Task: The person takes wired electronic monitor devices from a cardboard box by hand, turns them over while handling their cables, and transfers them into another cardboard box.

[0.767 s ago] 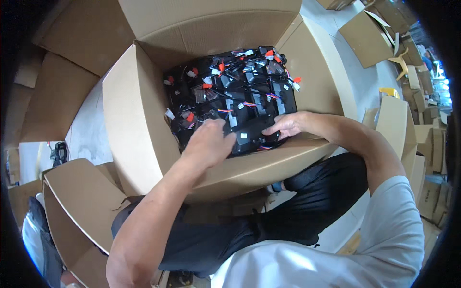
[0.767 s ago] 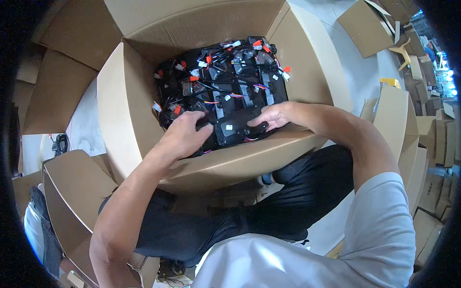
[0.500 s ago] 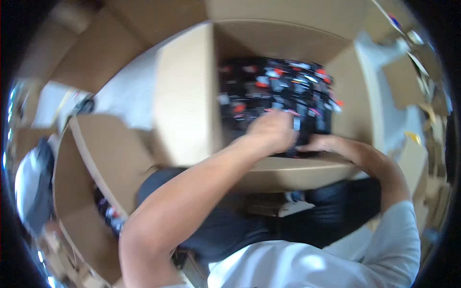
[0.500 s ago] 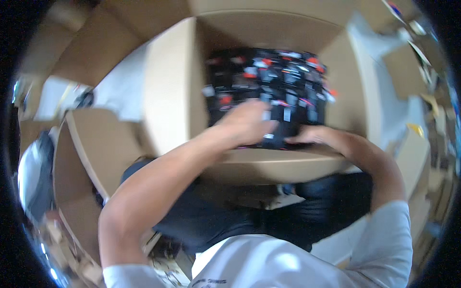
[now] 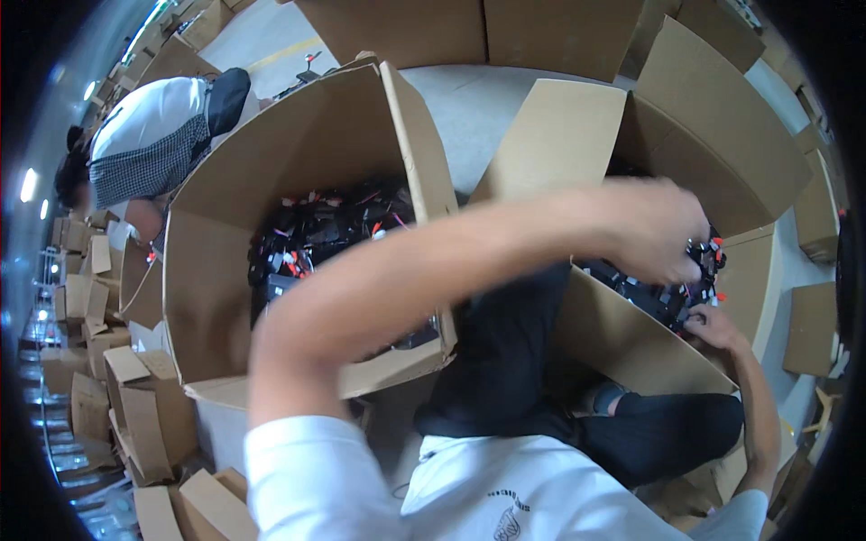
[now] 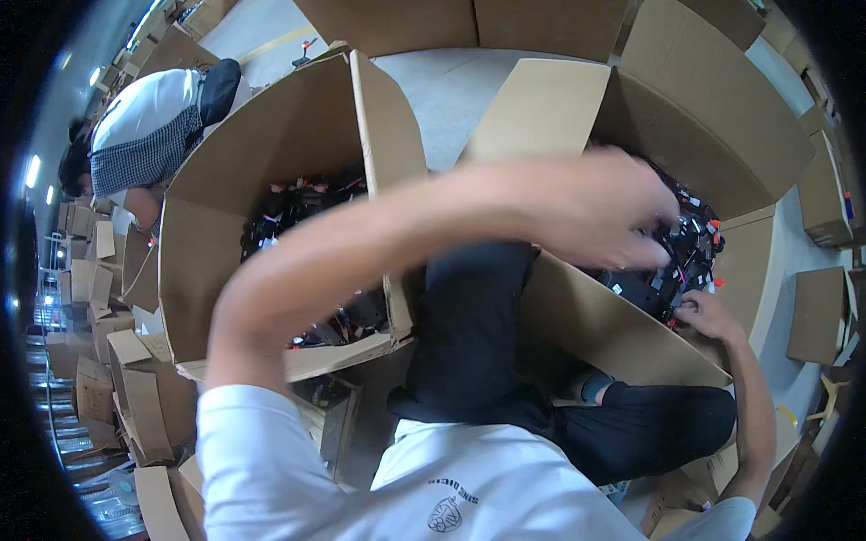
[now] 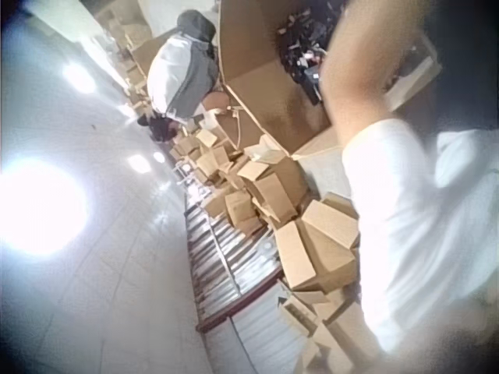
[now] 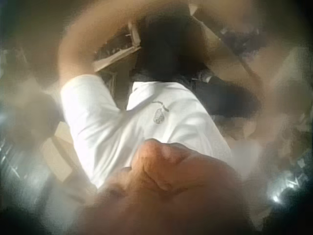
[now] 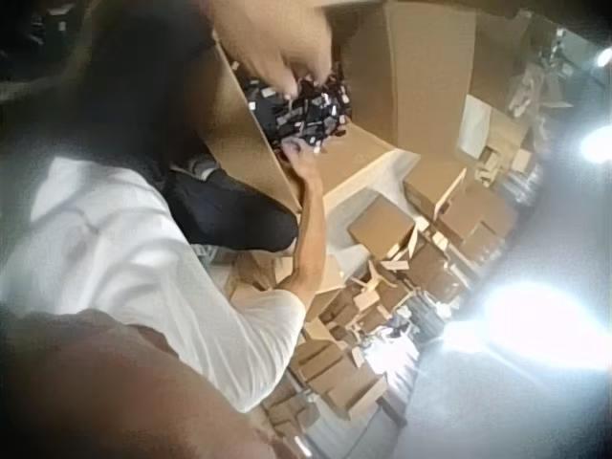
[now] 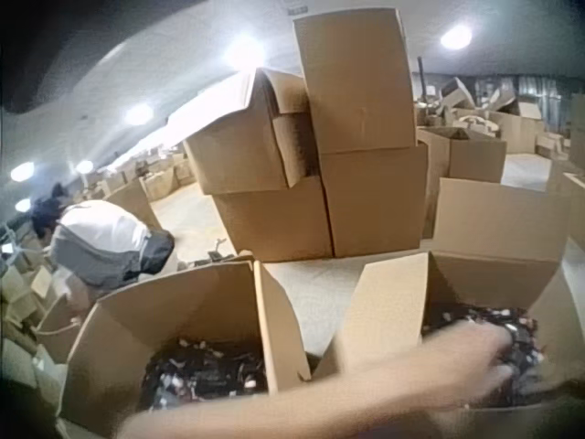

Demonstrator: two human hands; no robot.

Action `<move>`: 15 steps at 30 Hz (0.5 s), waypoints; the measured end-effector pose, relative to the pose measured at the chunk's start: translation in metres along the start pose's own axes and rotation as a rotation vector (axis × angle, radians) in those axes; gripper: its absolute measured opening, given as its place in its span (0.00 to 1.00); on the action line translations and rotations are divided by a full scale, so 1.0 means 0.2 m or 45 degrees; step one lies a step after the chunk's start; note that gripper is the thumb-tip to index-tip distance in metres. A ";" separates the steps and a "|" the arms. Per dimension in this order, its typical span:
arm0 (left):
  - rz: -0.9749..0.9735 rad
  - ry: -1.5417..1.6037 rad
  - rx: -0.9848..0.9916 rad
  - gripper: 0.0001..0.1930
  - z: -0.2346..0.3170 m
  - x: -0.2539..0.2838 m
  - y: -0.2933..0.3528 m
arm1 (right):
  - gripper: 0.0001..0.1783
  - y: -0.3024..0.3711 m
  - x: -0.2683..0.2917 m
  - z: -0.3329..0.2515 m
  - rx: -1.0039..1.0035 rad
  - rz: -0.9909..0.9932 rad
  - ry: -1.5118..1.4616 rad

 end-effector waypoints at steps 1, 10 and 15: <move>0.120 0.110 0.038 0.24 0.02 0.18 0.24 | 0.28 0.00 0.00 -0.11 0.059 0.055 -0.055; 0.540 0.244 1.571 0.29 -1.28 -0.65 2.31 | 0.32 0.10 -0.13 -0.11 0.033 0.014 0.256; -0.019 0.056 1.792 0.43 -1.39 -1.12 2.43 | 0.31 0.16 -0.18 -0.14 -0.002 0.131 0.281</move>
Point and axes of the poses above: each hand's wrist, its own y-axis away from the middle knuckle, its own x-axis out of the back of the hand, z = x × y, the point moved 2 cm from there along -y, towards the middle knuckle, and after that the axes turned 7 degrees about -y, right-handed, at the moved point
